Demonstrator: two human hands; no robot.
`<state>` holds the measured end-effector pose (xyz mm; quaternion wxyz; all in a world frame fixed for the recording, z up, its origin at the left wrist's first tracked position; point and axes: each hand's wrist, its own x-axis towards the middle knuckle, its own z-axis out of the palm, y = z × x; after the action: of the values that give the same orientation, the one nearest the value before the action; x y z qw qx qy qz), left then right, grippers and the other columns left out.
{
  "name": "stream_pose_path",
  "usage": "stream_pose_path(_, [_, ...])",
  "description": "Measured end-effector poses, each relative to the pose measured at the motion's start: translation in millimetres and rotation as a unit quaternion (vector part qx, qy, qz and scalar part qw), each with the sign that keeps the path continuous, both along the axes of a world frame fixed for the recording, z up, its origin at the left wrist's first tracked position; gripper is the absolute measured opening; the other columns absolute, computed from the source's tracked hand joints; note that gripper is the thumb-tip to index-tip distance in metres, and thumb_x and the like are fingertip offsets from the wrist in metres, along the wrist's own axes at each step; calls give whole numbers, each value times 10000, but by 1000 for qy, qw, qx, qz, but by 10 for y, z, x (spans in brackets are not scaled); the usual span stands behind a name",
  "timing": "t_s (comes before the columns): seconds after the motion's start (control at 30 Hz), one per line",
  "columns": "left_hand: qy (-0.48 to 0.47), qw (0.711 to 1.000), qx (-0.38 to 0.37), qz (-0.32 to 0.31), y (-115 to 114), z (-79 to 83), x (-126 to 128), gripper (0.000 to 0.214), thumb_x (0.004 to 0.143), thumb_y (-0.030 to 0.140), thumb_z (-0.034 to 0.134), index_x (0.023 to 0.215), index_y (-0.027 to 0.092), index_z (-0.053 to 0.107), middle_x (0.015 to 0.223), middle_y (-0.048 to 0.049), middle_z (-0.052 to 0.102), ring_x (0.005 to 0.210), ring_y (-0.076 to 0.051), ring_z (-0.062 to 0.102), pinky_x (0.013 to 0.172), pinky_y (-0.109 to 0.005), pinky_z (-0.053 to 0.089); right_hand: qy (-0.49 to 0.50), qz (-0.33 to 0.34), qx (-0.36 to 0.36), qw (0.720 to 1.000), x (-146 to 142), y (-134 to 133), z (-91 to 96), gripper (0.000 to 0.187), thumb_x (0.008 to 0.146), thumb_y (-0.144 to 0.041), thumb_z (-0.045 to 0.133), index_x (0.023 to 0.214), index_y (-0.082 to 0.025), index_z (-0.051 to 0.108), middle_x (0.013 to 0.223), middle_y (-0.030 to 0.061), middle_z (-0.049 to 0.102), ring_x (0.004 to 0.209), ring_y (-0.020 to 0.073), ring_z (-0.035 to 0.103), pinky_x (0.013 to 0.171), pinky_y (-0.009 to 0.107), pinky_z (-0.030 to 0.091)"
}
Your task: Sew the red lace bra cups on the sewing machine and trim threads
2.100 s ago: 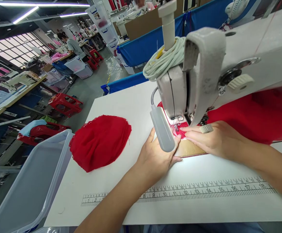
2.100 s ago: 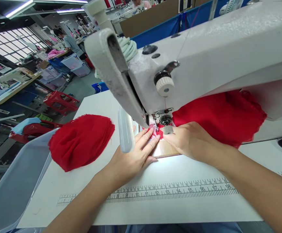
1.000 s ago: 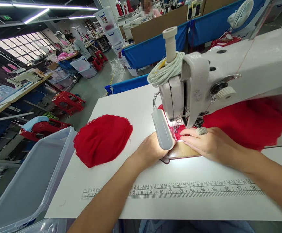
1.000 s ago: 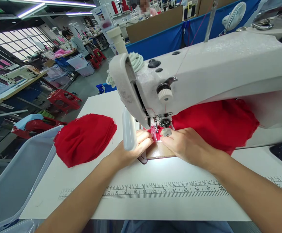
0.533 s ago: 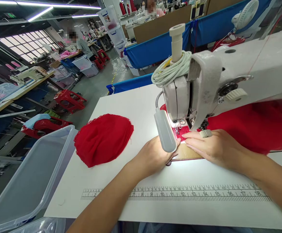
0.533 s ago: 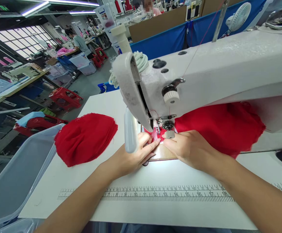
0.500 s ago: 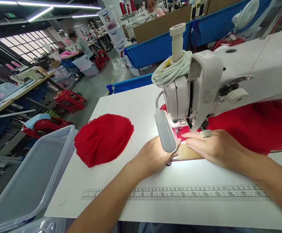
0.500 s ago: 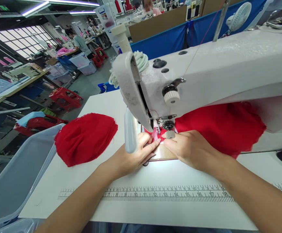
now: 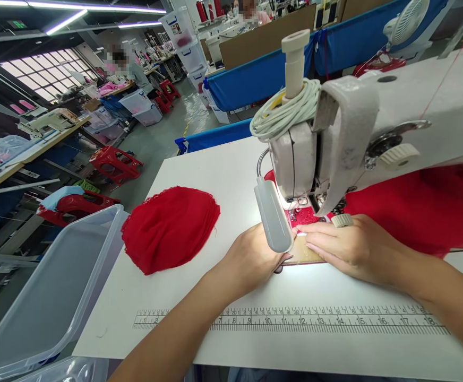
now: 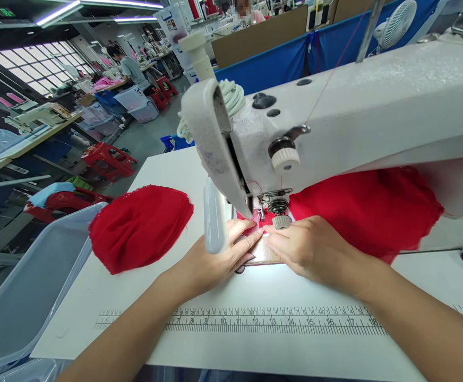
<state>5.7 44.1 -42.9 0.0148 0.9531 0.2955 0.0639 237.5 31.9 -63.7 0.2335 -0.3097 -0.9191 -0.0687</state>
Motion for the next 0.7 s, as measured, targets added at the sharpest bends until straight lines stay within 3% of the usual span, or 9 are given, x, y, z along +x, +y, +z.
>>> stream_pose_path(0.17, [4,1000,0,-3,2,37,-20,300,988,296,392,1153,148,594,1146,-142,651,925,-227,614,759,-347,547,-4,-3,-8,1000,10,8,8,315,920,-108,428,682,-174,625,714,30,685,465,115,433,457,295,200])
stream_pose_path(0.5, [-20,998,57,-28,-6,-47,-29,367,1010,306,358,1265,116,542,1191,-162,637,994,-222,622,810,-365,566,-10,-12,-1,1000,33,10,1,329,915,-99,418,661,-178,611,664,16,662,439,114,351,464,312,159])
stream_pose_path(0.7, [-25,997,67,-39,4,-68,-47,503,999,473,337,1295,108,517,1226,-173,626,1030,-233,611,870,-402,555,-10,-10,5,1000,32,4,10,328,908,-86,427,650,-175,609,682,28,675,446,113,384,453,302,184])
